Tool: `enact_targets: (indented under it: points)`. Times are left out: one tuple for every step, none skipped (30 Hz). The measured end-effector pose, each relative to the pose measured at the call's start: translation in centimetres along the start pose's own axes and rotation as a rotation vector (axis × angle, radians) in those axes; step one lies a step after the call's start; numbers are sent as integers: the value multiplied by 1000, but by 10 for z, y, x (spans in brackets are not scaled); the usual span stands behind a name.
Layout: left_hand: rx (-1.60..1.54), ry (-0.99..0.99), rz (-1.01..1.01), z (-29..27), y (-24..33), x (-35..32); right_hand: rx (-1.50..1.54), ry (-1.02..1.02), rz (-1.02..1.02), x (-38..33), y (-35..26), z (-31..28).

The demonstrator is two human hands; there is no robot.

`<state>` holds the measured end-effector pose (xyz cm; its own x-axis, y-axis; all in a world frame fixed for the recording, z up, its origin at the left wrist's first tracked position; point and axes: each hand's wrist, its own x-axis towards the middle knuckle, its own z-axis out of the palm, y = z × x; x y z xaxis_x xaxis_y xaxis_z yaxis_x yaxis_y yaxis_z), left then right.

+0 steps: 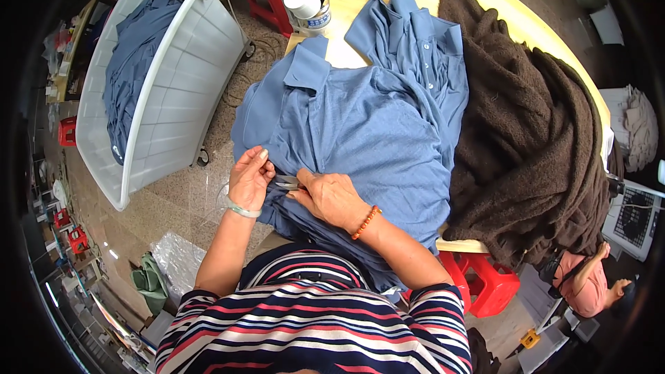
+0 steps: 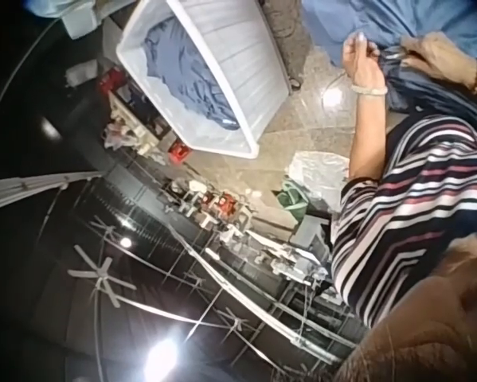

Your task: Trimming loose threads from blue garments using thread clippers in a factory setting.

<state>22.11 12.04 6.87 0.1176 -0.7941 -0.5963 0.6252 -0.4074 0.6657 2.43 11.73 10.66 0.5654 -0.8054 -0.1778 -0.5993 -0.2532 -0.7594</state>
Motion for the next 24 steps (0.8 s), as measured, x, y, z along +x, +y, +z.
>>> enact_targets:
  points:
    - [2,0,-2,1,1,-1,15,-2,-9,0,1,-1]
    - [-71,2,-49,2,2,-2,17,-2,-8,0,2,-2]
    - [-143,4,-95,4,3,-4,19,-4,-1,0,3,-3]
    - [-142,5,-91,5,5,-5,19,-5,1,1,3,-3]
    - [-199,12,-183,6,7,-5,21,-4,-2,1,3,-3]
    - [-255,18,-276,7,8,-6,13,-13,0,0,2,-3]
    - [-255,18,-275,10,10,-7,4,-22,3,0,2,-3]
    - [-207,73,-302,15,12,-8,5,-22,3,0,2,-3]
    - [-159,128,-330,17,13,-8,6,-16,7,0,3,-3]
    - [-161,131,-326,13,10,-5,7,-13,7,0,2,-3]
    - [-90,115,-291,7,5,-1,7,-16,3,0,2,-2]
    - [-18,99,-255,3,1,2,13,-4,-9,0,2,-1]
    - [-18,98,-254,3,1,3,18,10,-17,0,3,0]
    - [-45,108,-236,4,0,4,18,10,-17,1,3,-1]
    - [-72,118,-217,4,0,4,27,10,-14,1,3,-1]
    - [-71,117,-219,5,1,3,37,10,-7,0,4,-2]
    - [-112,108,-242,6,3,0,37,11,-4,0,5,-2]
    - [-153,100,-265,5,5,-2,40,17,-13,0,6,-2]
    - [-151,100,-265,2,5,-3,43,23,-25,0,6,-2]
    - [-196,80,-312,-2,6,-4,45,23,-24,0,6,-2]
    - [-241,61,-359,-3,6,-4,47,20,-18,1,6,-3]
    - [-241,61,-359,-3,6,-4,50,16,-13,1,6,-3]
    - [-257,57,-362,-2,5,-4,50,16,-14,1,5,-3]
    - [-273,53,-365,-1,5,-4,45,16,-15,1,5,-3]
